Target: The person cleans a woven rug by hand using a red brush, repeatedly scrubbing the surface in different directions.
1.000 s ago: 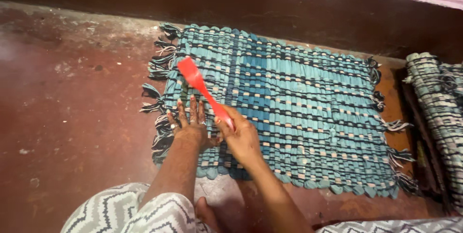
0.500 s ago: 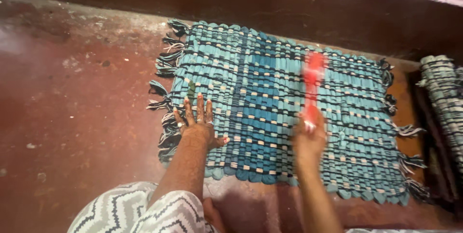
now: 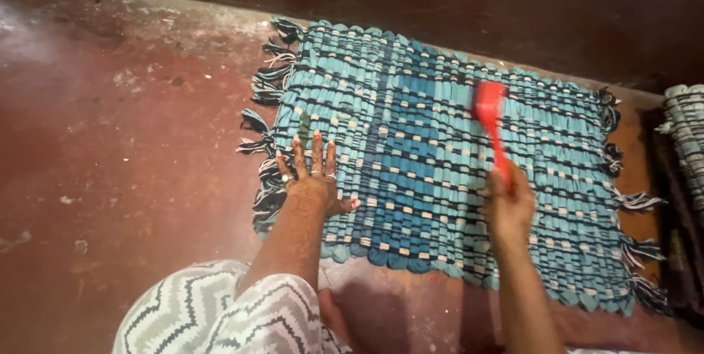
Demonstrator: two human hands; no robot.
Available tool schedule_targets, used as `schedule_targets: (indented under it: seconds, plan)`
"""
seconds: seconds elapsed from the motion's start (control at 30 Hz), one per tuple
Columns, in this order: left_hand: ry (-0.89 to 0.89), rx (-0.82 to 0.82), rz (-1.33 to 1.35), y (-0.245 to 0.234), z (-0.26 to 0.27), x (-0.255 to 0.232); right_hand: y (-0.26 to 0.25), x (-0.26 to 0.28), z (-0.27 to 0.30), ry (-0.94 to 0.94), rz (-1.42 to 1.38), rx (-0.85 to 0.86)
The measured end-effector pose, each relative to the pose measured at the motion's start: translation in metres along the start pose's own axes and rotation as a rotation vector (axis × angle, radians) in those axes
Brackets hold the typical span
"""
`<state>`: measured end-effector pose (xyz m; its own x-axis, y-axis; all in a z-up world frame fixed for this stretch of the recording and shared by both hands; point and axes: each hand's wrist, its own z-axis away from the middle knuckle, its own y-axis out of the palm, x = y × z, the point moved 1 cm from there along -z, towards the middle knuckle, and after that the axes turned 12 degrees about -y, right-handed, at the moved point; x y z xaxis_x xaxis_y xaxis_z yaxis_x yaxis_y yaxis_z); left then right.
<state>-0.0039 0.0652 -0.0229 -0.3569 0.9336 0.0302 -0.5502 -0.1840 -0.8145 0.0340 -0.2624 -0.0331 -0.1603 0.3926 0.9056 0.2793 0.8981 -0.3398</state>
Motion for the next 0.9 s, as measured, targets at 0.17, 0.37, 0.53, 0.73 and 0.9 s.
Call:
schedule_targets:
  seconds: [0.17, 0.37, 0.53, 0.73, 0.9]
  plan:
    - [0.003, 0.027, -0.010, -0.004, -0.001, -0.001, 0.045, 0.023, 0.001, -0.291, 0.232, -0.156]
    - [0.021, 0.062, -0.022, -0.008, -0.002, 0.000, 0.166, 0.088, 0.005, -0.320, 0.151, 0.445]
    - [0.002, 0.069, -0.033, -0.008, -0.002, -0.001, 0.113, 0.045, -0.020, -0.144, 0.272, 0.427]
    - [0.001, 0.047, -0.034, -0.009, 0.000, -0.001, 0.010, -0.014, -0.040, -0.175, 0.228, -0.008]
    - [-0.013, 0.092, -0.060, -0.009, -0.003, -0.003, 0.075, 0.028, -0.023, -0.269, 0.327, -0.014]
